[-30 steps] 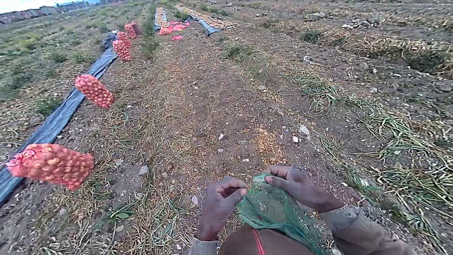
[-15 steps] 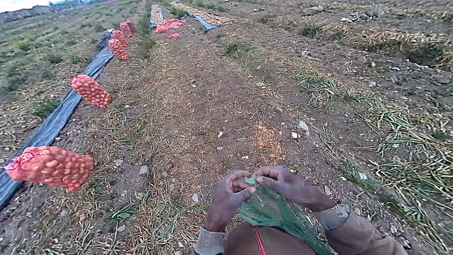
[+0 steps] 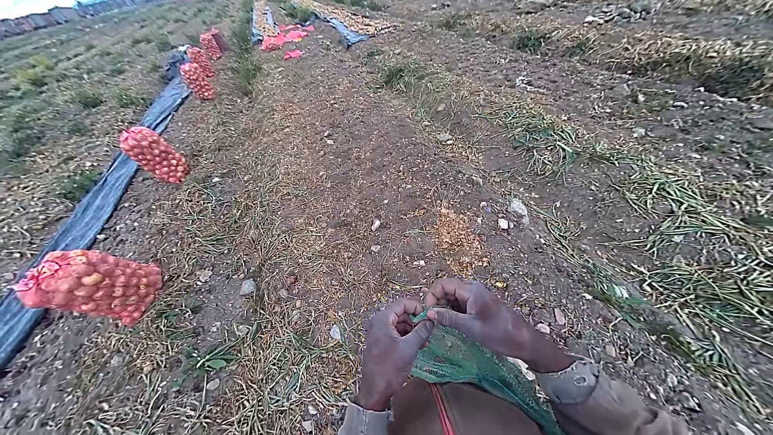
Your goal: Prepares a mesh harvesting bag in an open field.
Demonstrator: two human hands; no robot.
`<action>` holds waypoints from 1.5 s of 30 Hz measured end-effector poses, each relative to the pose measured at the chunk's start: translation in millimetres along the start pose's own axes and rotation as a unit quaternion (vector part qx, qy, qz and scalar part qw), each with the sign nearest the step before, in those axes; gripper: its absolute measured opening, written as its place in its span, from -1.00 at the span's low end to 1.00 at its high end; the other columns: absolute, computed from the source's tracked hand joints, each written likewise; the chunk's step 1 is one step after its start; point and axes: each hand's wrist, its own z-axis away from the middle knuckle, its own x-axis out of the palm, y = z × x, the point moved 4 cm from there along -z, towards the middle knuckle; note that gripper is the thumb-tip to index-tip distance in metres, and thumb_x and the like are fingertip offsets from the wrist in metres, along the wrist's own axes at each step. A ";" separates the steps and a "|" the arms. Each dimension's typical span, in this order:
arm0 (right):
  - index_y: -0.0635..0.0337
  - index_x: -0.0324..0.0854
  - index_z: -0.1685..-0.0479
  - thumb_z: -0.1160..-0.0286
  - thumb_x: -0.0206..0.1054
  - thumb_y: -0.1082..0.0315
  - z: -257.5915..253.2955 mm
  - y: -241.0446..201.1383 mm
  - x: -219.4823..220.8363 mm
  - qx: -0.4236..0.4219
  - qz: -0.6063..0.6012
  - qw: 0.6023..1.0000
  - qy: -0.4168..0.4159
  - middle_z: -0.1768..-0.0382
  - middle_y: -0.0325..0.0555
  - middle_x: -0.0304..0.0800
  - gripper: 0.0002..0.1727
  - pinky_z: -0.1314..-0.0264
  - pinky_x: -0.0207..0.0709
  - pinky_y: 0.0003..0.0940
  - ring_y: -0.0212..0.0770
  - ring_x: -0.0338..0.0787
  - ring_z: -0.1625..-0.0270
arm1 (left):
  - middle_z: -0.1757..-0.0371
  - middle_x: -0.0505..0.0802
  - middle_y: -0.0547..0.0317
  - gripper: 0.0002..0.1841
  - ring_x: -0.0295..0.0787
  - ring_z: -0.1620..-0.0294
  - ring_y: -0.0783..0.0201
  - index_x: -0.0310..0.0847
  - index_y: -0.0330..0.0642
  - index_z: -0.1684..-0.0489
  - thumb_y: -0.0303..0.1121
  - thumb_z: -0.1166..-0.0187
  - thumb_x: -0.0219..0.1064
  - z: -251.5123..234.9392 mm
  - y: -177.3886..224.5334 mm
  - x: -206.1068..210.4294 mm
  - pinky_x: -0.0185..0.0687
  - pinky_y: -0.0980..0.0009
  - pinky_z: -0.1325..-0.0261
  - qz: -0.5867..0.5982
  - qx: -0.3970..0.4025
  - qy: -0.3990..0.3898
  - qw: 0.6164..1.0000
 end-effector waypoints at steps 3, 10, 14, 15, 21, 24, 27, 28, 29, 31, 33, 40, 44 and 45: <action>-0.17 0.74 -0.01 -0.66 0.33 -0.04 5.7 -6.4 0.6 -0.017 0.024 1.000 -0.010 0.26 -0.35 0.84 -0.76 0.14 0.75 -0.38 -0.36 0.82 0.24 | 0.29 0.89 0.06 -0.82 0.85 0.43 0.12 0.78 -0.21 0.09 -0.33 -0.49 0.54 1.7 -2.0 0.2 0.89 0.25 0.29 -0.007 0.028 0.031 0.999; 0.21 0.64 -0.12 -0.69 0.34 0.22 20.5 10.8 13.4 0.046 -0.208 0.977 0.002 0.23 0.15 0.85 -0.74 0.11 0.82 -0.13 0.01 0.87 0.26 | 0.21 0.88 -0.09 -0.86 0.85 0.37 0.05 0.77 -0.33 0.06 -0.52 -0.52 0.44 5.4 -3.0 1.5 0.90 0.22 0.24 0.043 0.105 0.064 0.992; 0.16 0.63 -0.21 -0.64 0.41 0.20 23.9 15.0 22.0 0.043 -0.196 0.979 0.018 0.26 0.11 0.87 -0.68 0.17 0.84 -0.13 0.00 0.89 0.30 | 0.18 0.88 -0.07 -0.85 0.86 0.33 0.08 0.78 -0.33 0.05 -0.51 -0.52 0.46 6.8 -3.7 2.1 0.92 0.22 0.18 0.039 0.118 0.052 0.991; 0.14 0.64 -0.20 -0.64 0.41 0.19 23.6 15.1 21.9 0.038 -0.186 0.982 0.020 0.27 0.09 0.87 -0.69 0.18 0.84 -0.14 0.00 0.89 0.31 | 0.17 0.88 -0.07 -0.85 0.86 0.33 0.08 0.79 -0.33 0.05 -0.51 -0.52 0.46 6.9 -3.6 2.2 0.92 0.22 0.17 0.038 0.117 0.050 0.991; 0.01 0.78 -0.06 -0.62 0.43 0.11 21.3 7.3 11.1 0.007 -0.093 0.995 0.027 0.30 -0.10 0.88 -0.76 0.22 0.82 -0.25 -0.14 0.86 0.33 | 0.12 0.88 -0.07 -0.84 0.87 0.31 0.07 0.80 -0.32 0.06 -0.49 -0.50 0.50 6.6 -1.1 0.2 0.93 0.19 0.15 0.042 0.112 0.025 0.993; -0.04 0.81 0.01 -0.61 0.43 0.11 16.9 -0.5 4.4 -0.010 -0.055 0.998 0.003 0.30 -0.19 0.88 -0.81 0.20 0.81 -0.31 -0.22 0.86 0.31 | 0.09 0.86 -0.11 -0.82 0.86 0.28 0.06 0.80 -0.35 0.06 -0.48 -0.48 0.53 6.9 -2.1 -1.6 0.92 0.19 0.11 0.070 0.120 0.007 0.990; 0.04 0.78 0.06 -0.64 0.38 0.17 7.8 -8.2 1.5 -0.007 -0.074 0.997 -0.008 0.36 -0.11 0.84 -0.82 0.28 0.75 -0.32 -0.21 0.81 0.38 | 0.05 0.85 -0.16 -0.80 0.85 0.20 0.05 0.79 -0.40 0.05 -0.51 -0.46 0.54 7.0 -5.2 -3.7 0.90 0.19 0.04 0.103 0.148 -0.004 0.984; 0.08 0.76 0.08 -0.64 0.35 0.20 4.2 -8.6 1.3 -0.004 -0.089 0.996 -0.003 0.39 -0.07 0.81 -0.82 0.32 0.71 -0.32 -0.19 0.77 0.42 | 0.04 0.84 -0.16 -0.81 0.86 0.17 0.05 0.78 -0.40 0.06 -0.52 -0.45 0.54 7.5 -6.1 -4.1 0.90 0.19 0.02 0.106 0.159 -0.007 0.982; 0.12 0.72 0.09 -0.65 0.30 0.22 0.3 -7.8 1.2 -0.004 -0.105 0.994 0.004 0.43 -0.02 0.77 -0.82 0.35 0.69 -0.30 -0.17 0.74 0.46 | 0.03 0.85 -0.16 -0.81 0.85 0.13 0.07 0.78 -0.40 0.06 -0.53 -0.45 0.54 8.5 -7.6 -4.6 0.89 0.20 -0.01 0.106 0.168 -0.012 0.980; 0.16 0.67 0.10 -0.67 0.22 0.26 -7.3 -6.6 1.0 -0.006 -0.139 0.990 0.023 0.47 0.03 0.70 -0.81 0.35 0.66 -0.26 -0.14 0.70 0.49 | 0.00 0.86 -0.13 -0.82 0.84 0.05 0.08 0.79 -0.38 0.06 -0.53 -0.45 0.53 11.5 -11.5 -6.3 0.86 0.18 -0.11 0.091 0.184 -0.028 0.978; 0.19 0.65 0.08 -0.70 0.20 0.25 -13.4 -7.1 -0.3 -0.010 -0.169 0.985 0.046 0.46 0.03 0.68 -0.79 0.31 0.68 -0.24 -0.13 0.70 0.46 | 0.00 0.87 -0.06 -0.84 0.83 -0.06 0.08 0.79 -0.33 0.08 -0.47 -0.49 0.52 14.3 -18.8 -7.8 0.80 0.12 -0.24 0.057 0.190 -0.054 0.979; 0.23 0.64 0.03 -0.73 0.24 0.25 -17.2 -25.3 -3.2 -0.045 -0.157 0.987 -0.012 0.32 0.08 0.79 -0.79 0.16 0.78 -0.20 -0.07 0.82 0.31 | -0.03 0.82 -0.08 -0.83 0.79 -0.06 0.09 0.74 -0.34 0.03 -0.48 -0.52 0.47 14.4 -29.6 -9.2 0.78 0.16 -0.22 0.094 0.186 0.016 0.978; 0.15 0.68 0.04 -0.68 0.30 0.25 -16.9 -27.9 -0.7 -0.068 -0.087 0.994 -0.023 0.29 -0.04 0.85 -0.83 0.19 0.80 -0.25 -0.12 0.85 0.29 | 0.00 0.80 -0.10 -0.82 0.79 0.04 0.16 0.70 -0.38 0.00 -0.50 -0.55 0.45 9.5 -26.7 4.0 0.80 0.24 -0.11 0.168 0.150 -0.018 0.974; 0.10 0.69 0.05 -0.67 0.32 0.23 -16.7 -29.5 -1.6 -0.071 -0.060 0.995 -0.022 0.30 -0.10 0.85 -0.84 0.21 0.79 -0.29 -0.17 0.84 0.29 | 0.02 0.78 -0.07 -0.83 0.77 0.06 0.20 0.67 -0.37 0.00 -0.48 -0.57 0.43 8.9 -26.8 8.9 0.78 0.27 -0.07 0.181 0.142 -0.034 0.973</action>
